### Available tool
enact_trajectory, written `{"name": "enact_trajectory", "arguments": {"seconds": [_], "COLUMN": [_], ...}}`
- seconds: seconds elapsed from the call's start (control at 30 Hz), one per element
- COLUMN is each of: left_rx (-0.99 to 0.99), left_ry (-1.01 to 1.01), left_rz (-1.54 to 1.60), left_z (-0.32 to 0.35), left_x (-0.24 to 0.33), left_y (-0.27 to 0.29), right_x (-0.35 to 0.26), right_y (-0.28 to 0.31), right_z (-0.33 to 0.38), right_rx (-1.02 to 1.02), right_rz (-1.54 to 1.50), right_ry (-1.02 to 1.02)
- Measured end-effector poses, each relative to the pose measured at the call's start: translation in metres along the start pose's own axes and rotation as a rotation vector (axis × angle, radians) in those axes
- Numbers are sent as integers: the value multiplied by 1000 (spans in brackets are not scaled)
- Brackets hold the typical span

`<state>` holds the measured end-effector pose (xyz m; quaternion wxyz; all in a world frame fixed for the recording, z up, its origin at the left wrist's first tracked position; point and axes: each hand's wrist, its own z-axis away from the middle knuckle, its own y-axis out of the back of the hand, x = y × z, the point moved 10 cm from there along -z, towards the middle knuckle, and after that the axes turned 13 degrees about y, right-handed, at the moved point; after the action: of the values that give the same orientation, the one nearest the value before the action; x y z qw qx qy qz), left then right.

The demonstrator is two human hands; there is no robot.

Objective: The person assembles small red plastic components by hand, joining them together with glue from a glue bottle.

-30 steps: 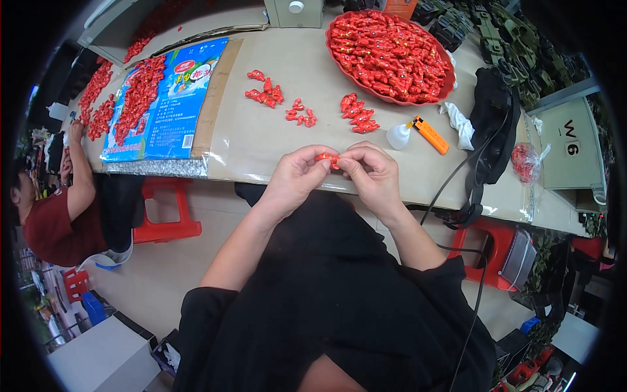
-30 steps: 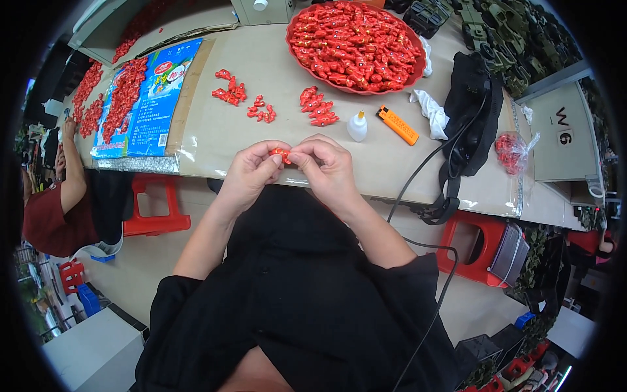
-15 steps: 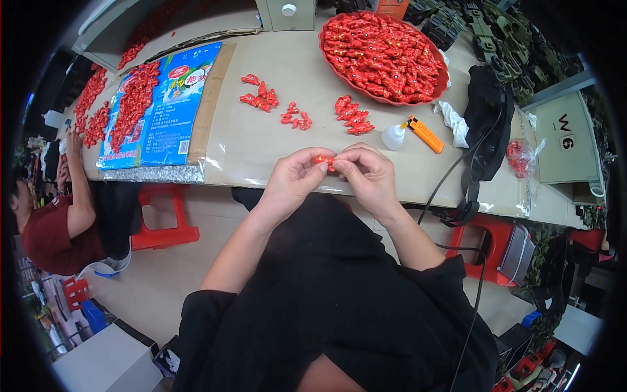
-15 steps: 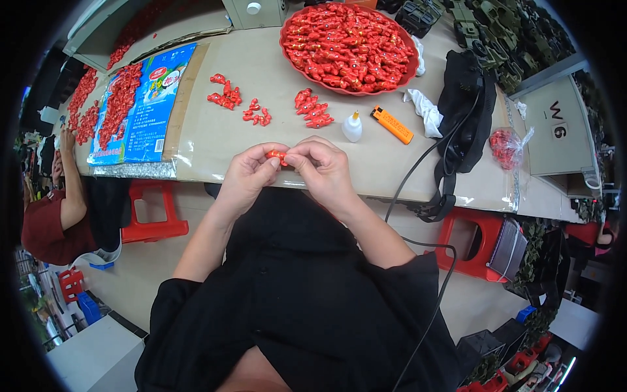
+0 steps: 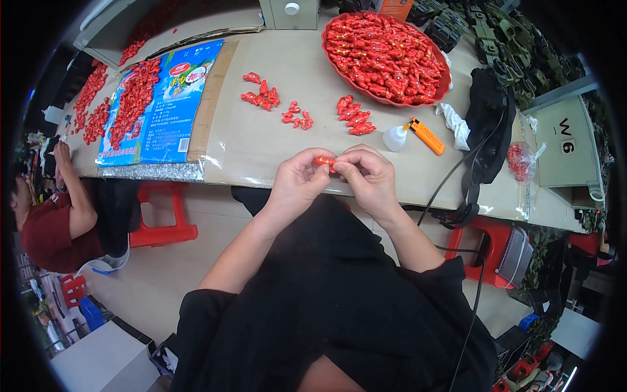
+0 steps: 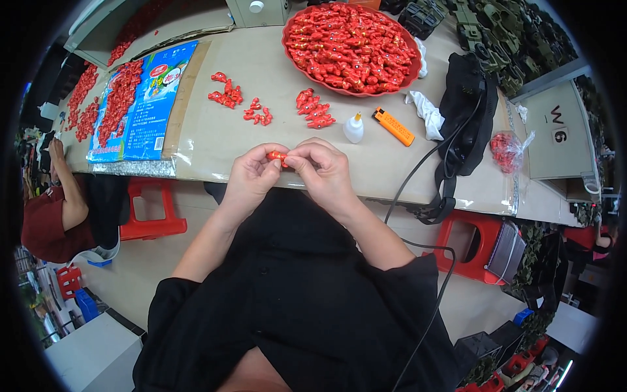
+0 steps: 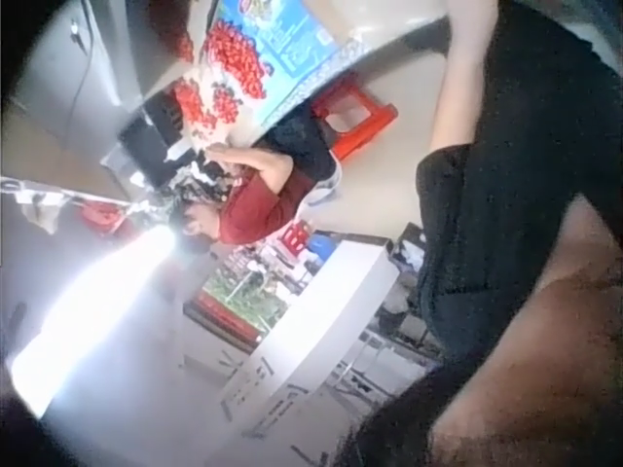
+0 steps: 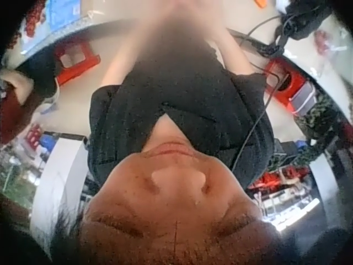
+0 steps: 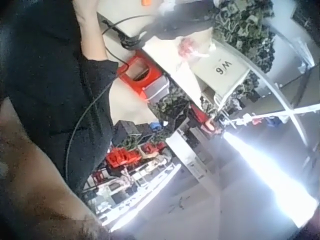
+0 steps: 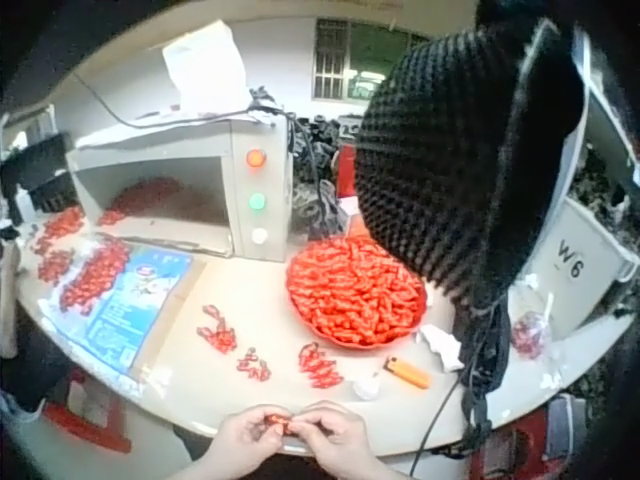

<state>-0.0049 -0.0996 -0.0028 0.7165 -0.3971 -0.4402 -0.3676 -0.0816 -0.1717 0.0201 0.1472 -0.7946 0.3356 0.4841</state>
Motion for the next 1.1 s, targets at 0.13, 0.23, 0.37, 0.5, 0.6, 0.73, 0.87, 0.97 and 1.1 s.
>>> {"name": "enact_trajectory", "arguments": {"seconds": [0.13,0.23,0.37,0.5,0.6,0.73,0.87,0.97,1.1], "left_rx": [15,-1,-4,-12,-10,-3,-2,5,10], "left_ry": [8,3,-13,-8,-13,1,-19,-26,-32], "left_rz": [-11,4,14,4,13,19,25,29,20], "left_z": [0,1,0,-1,-1,0,1,0,0], "left_x": [-1,1,-2,-4,-5,-4,-1,-1,0], "left_y": [1,-1,0,0,0,-1,-2,-1,-1], "right_x": [-2,0,2,1,3,4,4,5,2], "right_y": [0,1,0,0,1,1,1,1,1], "right_z": [-1,0,1,1,2,2,3,3,2], "right_rx": [10,33,40,39,43,49,49,43,42], "right_rz": [0,-21,-40,-38,-41,-46,-40,-45,-46], "right_ry": [-4,-31,-54,-52,-67,-66,-62,-74,-57]}}
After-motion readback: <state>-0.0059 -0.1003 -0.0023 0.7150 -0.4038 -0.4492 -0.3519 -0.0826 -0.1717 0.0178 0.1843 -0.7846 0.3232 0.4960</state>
